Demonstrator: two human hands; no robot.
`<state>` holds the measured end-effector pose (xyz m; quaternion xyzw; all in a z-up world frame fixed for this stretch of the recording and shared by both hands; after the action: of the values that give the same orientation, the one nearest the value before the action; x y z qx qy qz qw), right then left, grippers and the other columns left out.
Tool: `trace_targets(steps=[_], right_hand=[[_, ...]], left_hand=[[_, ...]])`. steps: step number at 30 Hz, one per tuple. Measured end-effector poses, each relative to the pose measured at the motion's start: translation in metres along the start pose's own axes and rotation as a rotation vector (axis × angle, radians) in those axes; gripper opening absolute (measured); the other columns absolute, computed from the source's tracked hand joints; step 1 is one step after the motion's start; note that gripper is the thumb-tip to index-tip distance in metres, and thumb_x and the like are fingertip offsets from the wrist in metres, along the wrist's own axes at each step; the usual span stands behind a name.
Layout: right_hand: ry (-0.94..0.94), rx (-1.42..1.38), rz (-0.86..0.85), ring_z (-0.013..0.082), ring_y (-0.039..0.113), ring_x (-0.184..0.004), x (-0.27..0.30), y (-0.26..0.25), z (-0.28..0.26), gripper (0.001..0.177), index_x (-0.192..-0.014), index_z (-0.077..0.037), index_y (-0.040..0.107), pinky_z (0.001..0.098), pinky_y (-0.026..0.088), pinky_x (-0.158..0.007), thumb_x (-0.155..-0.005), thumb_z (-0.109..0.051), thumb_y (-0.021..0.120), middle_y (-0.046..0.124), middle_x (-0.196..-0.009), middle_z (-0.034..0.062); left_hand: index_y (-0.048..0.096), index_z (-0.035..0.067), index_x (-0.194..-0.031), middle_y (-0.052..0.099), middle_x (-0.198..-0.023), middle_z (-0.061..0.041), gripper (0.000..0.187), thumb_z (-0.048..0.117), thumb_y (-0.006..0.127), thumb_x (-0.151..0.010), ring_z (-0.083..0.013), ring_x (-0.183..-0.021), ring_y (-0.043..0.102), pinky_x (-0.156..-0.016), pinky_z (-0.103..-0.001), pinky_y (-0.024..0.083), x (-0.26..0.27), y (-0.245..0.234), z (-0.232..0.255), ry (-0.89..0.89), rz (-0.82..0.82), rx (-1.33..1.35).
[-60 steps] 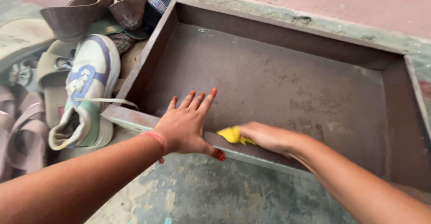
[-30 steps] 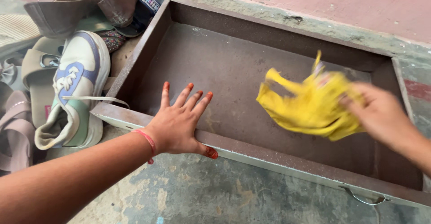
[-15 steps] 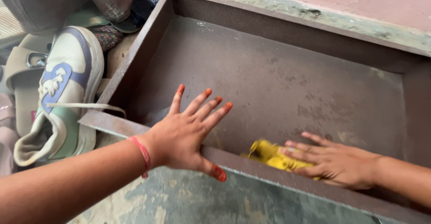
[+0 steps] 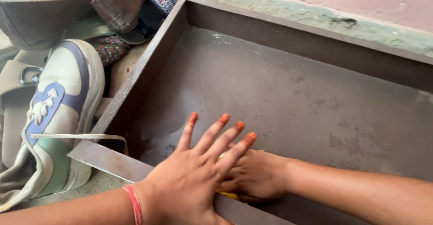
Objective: The person wipes the interior of a large, rectangular metal tray with a yellow cloth. The person uses their right hand to scrub the bottom and sides of the tray while their left hand rests on the tray's edge for stability. The task continues throughout the clip.
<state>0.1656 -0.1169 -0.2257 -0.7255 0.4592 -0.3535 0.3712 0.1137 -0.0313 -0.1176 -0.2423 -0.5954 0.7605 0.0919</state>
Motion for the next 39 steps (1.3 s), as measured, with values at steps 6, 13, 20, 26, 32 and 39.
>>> trace_targets(steps=[6,13,20,26,32,39], right_hand=[[-0.246,0.323,0.294,0.0282,0.023,-0.156,-0.061,-0.031,0.000,0.060,-0.153,-0.021,0.049,0.0682,0.011,-0.124,-0.096,-0.041,0.056,0.033,-0.166,0.0037],[0.139,0.465,0.386,0.0239,0.033,-0.148,-0.132,-0.061,0.053,0.048,-0.143,-0.030,0.055,0.0642,0.019,-0.122,-0.097,-0.038,0.059,0.039,-0.160,0.0015],[0.466,0.477,0.391,0.0269,0.035,-0.141,-0.117,-0.087,0.135,0.047,-0.141,-0.031,0.056,0.0637,0.023,-0.110,-0.094,-0.033,0.054,0.041,-0.156,0.0034],[0.704,0.450,0.707,0.0315,0.043,-0.131,-0.015,-0.131,0.165,0.043,-0.138,-0.019,0.060,0.0553,0.030,-0.101,-0.100,-0.035,0.050,0.050,-0.146,0.0114],[0.563,0.303,0.910,0.0305,0.038,-0.137,-0.005,-0.096,0.082,0.046,-0.143,-0.023,0.053,0.0534,0.029,-0.106,-0.101,-0.041,0.047,0.044,-0.151,0.0042],[0.252,0.291,0.476,0.0318,0.023,-0.146,-0.132,-0.057,0.059,0.051,-0.150,-0.034,0.041,0.0628,0.019,-0.111,-0.101,-0.049,0.041,0.030,-0.161,-0.0020]], left_hand=[[0.022,0.007,-0.160,0.032,-0.160,-0.023,0.110,0.059,0.064,-0.073,-0.0441,-0.153,0.019,-0.115,-0.073,0.006,0.000,0.012,-0.005,-0.015,-0.017,-0.031],[0.016,0.005,-0.162,0.027,-0.162,-0.025,0.094,0.040,0.056,-0.084,-0.0428,-0.152,0.019,-0.109,-0.075,0.013,0.001,0.022,-0.009,-0.025,-0.017,-0.042],[0.015,0.007,-0.162,0.024,-0.163,-0.022,0.094,0.037,0.054,-0.082,-0.0413,-0.151,0.020,-0.106,-0.076,0.015,0.000,0.026,-0.009,-0.025,-0.034,-0.129],[0.014,0.002,-0.159,0.022,-0.161,-0.025,0.092,0.036,0.055,-0.083,-0.0439,-0.149,0.018,-0.106,-0.081,0.017,-0.001,0.025,-0.010,-0.030,-0.067,-0.088],[0.016,0.004,-0.160,0.023,-0.163,-0.022,0.090,0.035,0.051,-0.083,-0.0421,-0.150,0.019,-0.107,-0.074,0.016,0.001,0.020,-0.008,-0.027,0.001,-0.123],[0.015,0.006,-0.164,0.025,-0.165,-0.018,0.087,0.033,0.050,-0.089,-0.0400,-0.154,0.018,-0.113,-0.070,0.016,0.005,0.026,-0.015,-0.116,0.046,-0.258]])
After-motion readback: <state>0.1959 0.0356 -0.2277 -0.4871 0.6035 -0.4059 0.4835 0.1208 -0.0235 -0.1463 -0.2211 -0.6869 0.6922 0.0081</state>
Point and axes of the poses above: each hand's wrist, its own x-axis away from the middle knuckle, its own y-axis out of the palm, z = x × y, the point moved 7 cm from there along -x, towards the middle knuckle
